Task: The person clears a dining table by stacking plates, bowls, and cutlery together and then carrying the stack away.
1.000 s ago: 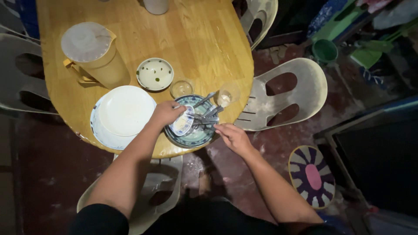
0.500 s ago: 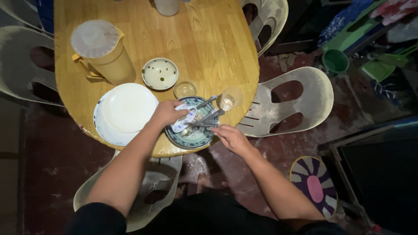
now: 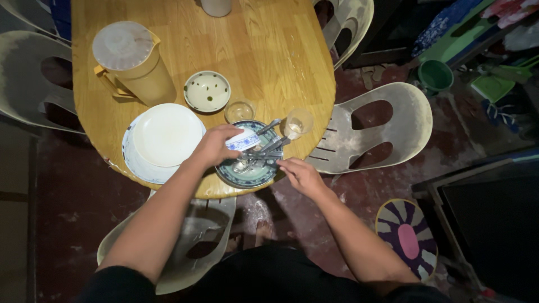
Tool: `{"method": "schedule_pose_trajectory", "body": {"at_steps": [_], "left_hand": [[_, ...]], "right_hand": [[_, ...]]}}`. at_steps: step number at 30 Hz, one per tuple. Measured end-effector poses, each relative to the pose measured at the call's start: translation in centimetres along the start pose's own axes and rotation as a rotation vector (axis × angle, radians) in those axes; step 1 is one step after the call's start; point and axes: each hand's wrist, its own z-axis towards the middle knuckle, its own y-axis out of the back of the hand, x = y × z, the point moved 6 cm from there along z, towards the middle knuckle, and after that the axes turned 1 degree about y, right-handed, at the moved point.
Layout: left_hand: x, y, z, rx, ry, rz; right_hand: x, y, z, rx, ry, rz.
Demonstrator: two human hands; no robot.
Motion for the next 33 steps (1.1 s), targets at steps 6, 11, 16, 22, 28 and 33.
{"method": "schedule_pose_trajectory", "body": {"at_steps": [6,11,16,22,28,33], "left_hand": [[1.5,0.7,-0.9,-0.103,0.089,-0.087],[5.4,1.0,-2.6,-0.259,0.509,-0.385],[7.8,-0.2,-3.2,-0.266,0.586,-0.718],[8.2,-0.5,-3.7,-0.244,0.682,-0.870],[8.3,-1.4,-2.9,-0.362,0.447,-0.906],[6.1,-0.3,-4.0,-0.416,0.264,-0.506]], "right_hand": [[-1.1,0.2,0.0,-0.081,-0.122,0.014],[-2.6,0.9,0.9,-0.165,-0.140,0.027],[-2.3,0.5,1.9,-0.124,-0.173,0.083],[-2.6,-0.1,2.1,-0.162,-0.233,0.064],[-3.4,-0.8,1.8,0.000,-0.270,0.053],[-5.8,-1.2,1.3,-0.115,-0.382,0.228]]}}
